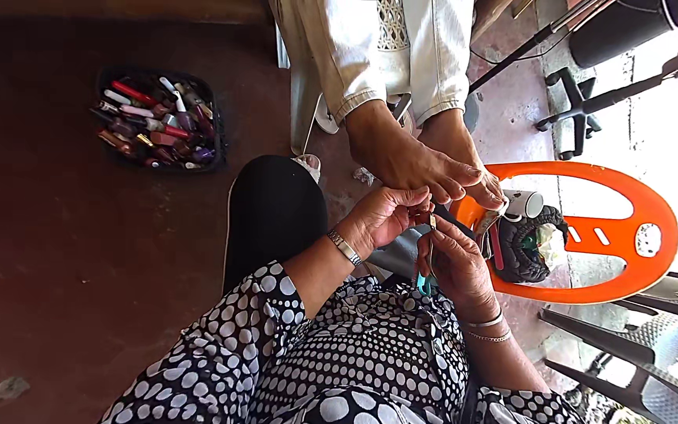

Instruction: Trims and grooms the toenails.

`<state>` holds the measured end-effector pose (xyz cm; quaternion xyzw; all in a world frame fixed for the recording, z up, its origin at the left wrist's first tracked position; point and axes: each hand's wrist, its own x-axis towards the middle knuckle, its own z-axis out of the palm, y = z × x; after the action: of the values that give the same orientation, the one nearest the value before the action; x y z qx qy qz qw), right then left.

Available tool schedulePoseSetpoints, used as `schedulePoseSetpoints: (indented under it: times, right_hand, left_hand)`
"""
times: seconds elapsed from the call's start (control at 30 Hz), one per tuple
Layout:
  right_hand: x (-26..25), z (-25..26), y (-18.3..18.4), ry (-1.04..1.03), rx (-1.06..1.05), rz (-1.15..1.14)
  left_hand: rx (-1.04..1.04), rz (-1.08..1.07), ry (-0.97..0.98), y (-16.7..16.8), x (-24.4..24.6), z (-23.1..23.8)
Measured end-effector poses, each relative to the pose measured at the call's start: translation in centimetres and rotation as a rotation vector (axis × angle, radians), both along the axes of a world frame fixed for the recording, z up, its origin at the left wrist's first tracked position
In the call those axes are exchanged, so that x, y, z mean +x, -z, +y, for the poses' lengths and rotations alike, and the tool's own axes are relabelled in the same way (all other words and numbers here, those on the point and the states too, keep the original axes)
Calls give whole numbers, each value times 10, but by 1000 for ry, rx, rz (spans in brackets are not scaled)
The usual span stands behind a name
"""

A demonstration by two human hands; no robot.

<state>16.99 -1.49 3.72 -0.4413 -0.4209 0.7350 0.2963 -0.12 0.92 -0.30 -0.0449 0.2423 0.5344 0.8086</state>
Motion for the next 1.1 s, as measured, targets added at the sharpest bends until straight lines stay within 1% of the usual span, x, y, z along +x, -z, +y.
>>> schedulePoseSetpoints:
  times: [0.17, 0.5, 0.73, 0.83, 1.0, 1.1]
  right_hand:
    - [0, 1, 2, -12, -26, 47]
    - [-4, 1, 3, 32, -66, 71]
    - [-1, 2, 0, -8, -47, 35]
    - [0, 4, 0, -18, -61, 47]
    - [-3, 6, -3, 20, -84, -4]
    - [-1, 9, -6, -18, -102, -19]
  left_hand:
    - [4, -19, 5, 1, 0, 0]
    - [19, -2, -1, 1, 1, 0]
    - [25, -34, -8, 2, 1, 0]
    - [27, -15, -9, 1, 2, 0]
    - [13, -23, -13, 1, 1, 0]
    - [34, -33, -3, 2, 1, 0]
